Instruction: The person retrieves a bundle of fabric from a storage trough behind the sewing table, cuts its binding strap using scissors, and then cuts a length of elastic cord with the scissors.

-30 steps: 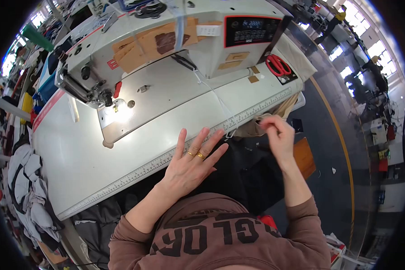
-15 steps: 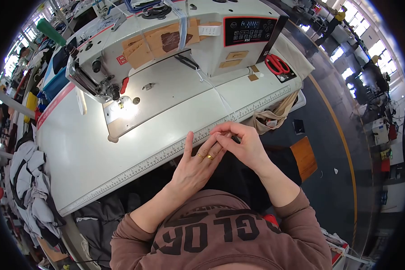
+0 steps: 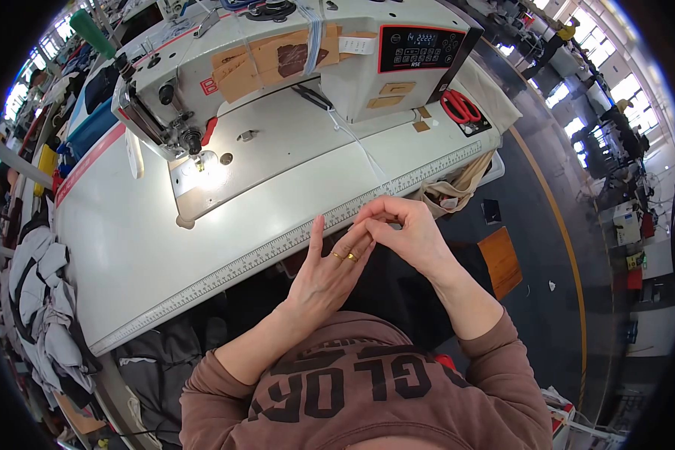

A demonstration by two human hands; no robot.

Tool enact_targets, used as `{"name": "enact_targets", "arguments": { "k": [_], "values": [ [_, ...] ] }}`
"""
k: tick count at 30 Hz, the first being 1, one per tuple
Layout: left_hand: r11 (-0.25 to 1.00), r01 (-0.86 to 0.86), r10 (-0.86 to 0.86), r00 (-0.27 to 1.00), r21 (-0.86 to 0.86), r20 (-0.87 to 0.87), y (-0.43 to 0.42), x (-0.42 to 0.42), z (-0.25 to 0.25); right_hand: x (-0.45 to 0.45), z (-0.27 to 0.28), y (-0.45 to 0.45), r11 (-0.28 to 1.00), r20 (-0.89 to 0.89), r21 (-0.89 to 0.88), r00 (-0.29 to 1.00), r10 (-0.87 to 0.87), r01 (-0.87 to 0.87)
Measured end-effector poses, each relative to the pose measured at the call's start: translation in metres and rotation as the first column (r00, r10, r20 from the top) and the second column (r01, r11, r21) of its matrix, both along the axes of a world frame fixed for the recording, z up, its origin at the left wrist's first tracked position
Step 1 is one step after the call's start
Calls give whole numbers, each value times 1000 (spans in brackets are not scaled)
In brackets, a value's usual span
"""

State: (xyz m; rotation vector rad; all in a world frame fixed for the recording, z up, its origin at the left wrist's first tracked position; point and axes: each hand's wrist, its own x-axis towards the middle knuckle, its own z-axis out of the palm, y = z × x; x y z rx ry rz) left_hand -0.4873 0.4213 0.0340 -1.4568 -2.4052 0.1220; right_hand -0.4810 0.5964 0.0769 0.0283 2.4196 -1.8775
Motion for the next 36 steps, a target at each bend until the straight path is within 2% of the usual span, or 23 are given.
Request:
{"name": "enact_targets", "arguments": {
  "k": [4,11,16,21,31,36],
  "values": [
    [1000,-6,6,1000,30,-10,0,0,-2,0,0,-1,999,22,-39,999,-23,24],
    [997,40,-42,999,68,25,-2,-2,-4,-1,4,-1,999,68,12,997,-30,30],
    [985,89,-100,993,148,64,-3,-4,-5,-1,6,-1,976,151,-210,988,-30,62],
    [977,127,-158,971,171,180,-4,-4,-1,-2,1,4,987,88,-157,996,-21,34],
    [970,155,-191,961,185,200,-7,-8,-2,-1,3,7,997,16,-75,999,33,-32],
    [951,190,-245,945,244,218,-9,-10,-2,-1,6,7,998,9,-35,999,47,-46]
  ]
}}
